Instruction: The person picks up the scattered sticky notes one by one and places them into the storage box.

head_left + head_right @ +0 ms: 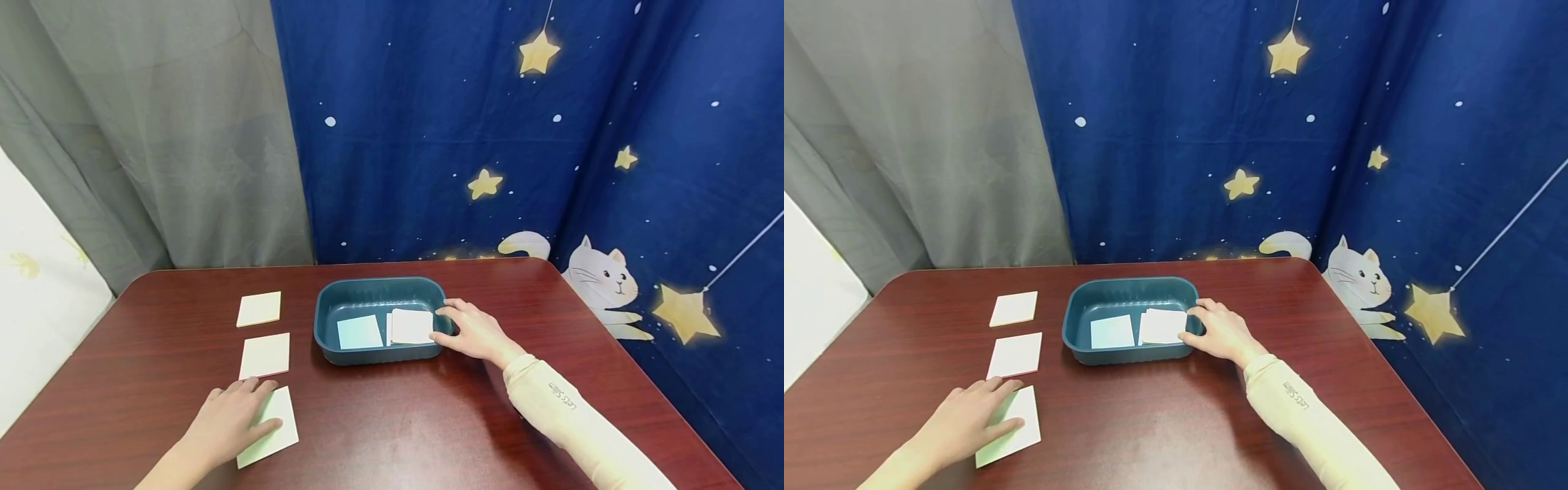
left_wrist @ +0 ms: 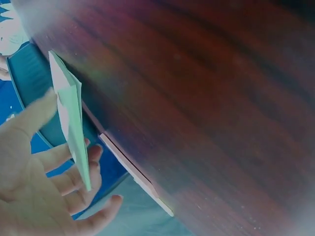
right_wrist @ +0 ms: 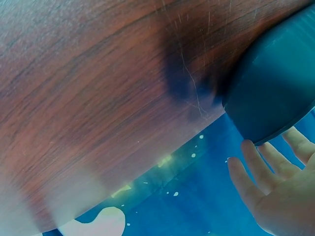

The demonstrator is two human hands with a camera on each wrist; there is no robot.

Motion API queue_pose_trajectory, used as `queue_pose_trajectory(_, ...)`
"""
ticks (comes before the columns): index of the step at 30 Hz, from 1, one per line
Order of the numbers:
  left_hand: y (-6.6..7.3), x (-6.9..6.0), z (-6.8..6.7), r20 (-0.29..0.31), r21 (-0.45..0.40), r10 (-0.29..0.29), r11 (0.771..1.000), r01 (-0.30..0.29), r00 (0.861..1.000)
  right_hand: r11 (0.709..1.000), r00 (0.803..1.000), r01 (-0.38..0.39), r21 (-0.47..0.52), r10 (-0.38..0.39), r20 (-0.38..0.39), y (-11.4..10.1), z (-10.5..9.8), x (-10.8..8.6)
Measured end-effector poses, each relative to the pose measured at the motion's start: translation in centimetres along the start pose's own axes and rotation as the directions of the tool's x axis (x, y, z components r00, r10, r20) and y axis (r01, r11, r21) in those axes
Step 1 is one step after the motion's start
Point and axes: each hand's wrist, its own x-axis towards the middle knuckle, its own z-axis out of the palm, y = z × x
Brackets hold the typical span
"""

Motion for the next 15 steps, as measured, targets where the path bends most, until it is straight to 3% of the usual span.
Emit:
queue_pose_trajectory(8, 0.3, 0.5, -0.9, -0.06, -0.022, 0.064, 0.998, -0.065, 0.996, 1.0, 1.0, 0.002, 0.002, -0.002, 0.004, 0.1, 0.0, 0.0)
queue_pose_trajectory(15, 0.4, 1.0, -2.2, -0.105, -0.039, 0.16, 0.986, -0.164, 0.982, 1.0, 1.0, 0.001, -0.002, -0.001, 0.003, 0.1, 0.0, 0.0)
